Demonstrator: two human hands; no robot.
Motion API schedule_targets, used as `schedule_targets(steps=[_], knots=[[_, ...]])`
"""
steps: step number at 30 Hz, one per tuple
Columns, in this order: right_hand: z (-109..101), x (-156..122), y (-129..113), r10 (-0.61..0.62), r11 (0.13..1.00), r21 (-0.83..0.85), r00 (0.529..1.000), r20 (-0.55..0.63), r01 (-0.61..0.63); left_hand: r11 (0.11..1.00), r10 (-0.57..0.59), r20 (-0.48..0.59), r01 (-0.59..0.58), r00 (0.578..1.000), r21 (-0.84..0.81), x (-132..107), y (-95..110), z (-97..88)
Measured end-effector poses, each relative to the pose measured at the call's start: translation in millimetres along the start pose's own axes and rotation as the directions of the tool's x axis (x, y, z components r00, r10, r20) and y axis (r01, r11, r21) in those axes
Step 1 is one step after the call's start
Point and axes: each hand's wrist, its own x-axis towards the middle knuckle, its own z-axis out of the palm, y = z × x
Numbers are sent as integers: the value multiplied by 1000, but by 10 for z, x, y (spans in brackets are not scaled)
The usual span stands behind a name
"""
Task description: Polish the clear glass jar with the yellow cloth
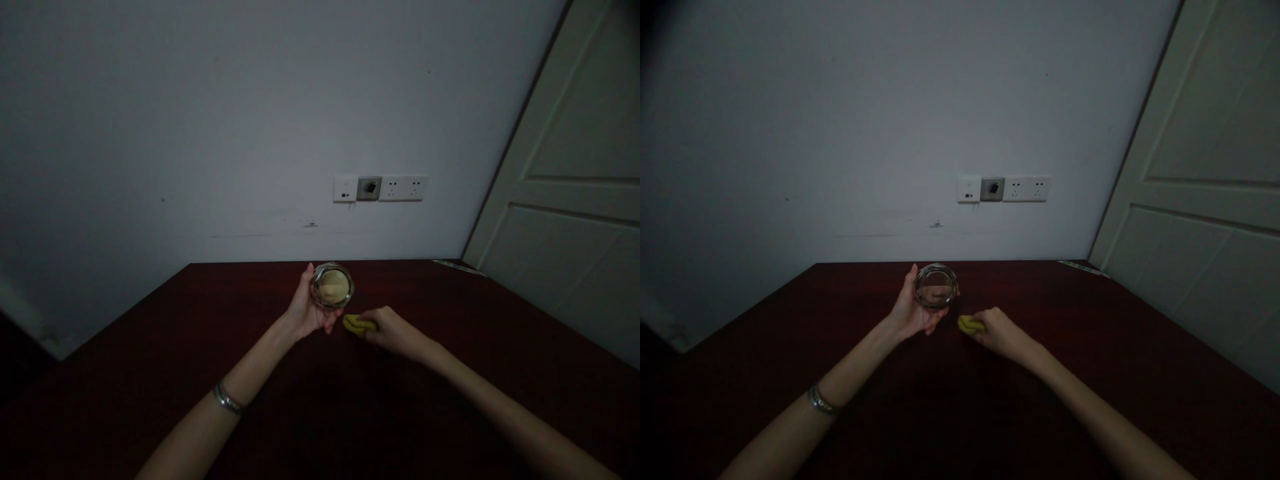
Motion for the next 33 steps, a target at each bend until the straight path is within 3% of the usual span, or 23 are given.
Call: schedule_targets(steps=[3, 6, 10, 12, 13, 15, 18, 22, 25, 28, 33], knots=[[-315, 65, 169, -31, 975, 213, 992, -122, 57, 1000, -16, 17, 17, 1000, -13, 11, -20, -24], [-593, 112, 219, 24, 930, 356, 953, -301, 89, 999, -37, 17, 37, 999, -17, 13, -34, -34], [-770, 131, 32, 45, 866, 465, 900, -434, 181, 998, -60, 23, 61, 998, -33, 1, -40, -29], [-788, 113, -136, -33, 800, 503, 861, -507, 327, 996, -72, 28, 74, 997, -46, -5, -43, -25], [-791, 95, -223, -123, 765, 495, 848, -515, 412, 996, -75, 31, 77, 997, -51, -6, -45, -25], [-801, 49, -384, -289, 770, 433, 862, -417, 468, 996, -73, 35, 75, 997, -54, -7, -53, -31], [-827, -20, -551, -346, 840, 325, 890, -297, 435, 997, -62, 21, 63, 998, -49, 3, -72, -49], [-792, -35, -606, -395, 902, 54, 868, -299, 429, 999, -18, -39, 17, 999, -32, 58, -120, -54], [-696, 9, -557, -469, 873, -74, 789, -396, 482, 999, 33, -91, -31, 995, 26, 122, -173, -25], [-607, 52, -512, -580, 800, -183, 657, -481, 572, 992, 82, -123, -69, 989, 103, 163, -212, 21], [-564, 81, -502, -804, 595, -457, 483, -348, 661, 980, 140, -172, -112, 975, 162, 164, -220, 81]])
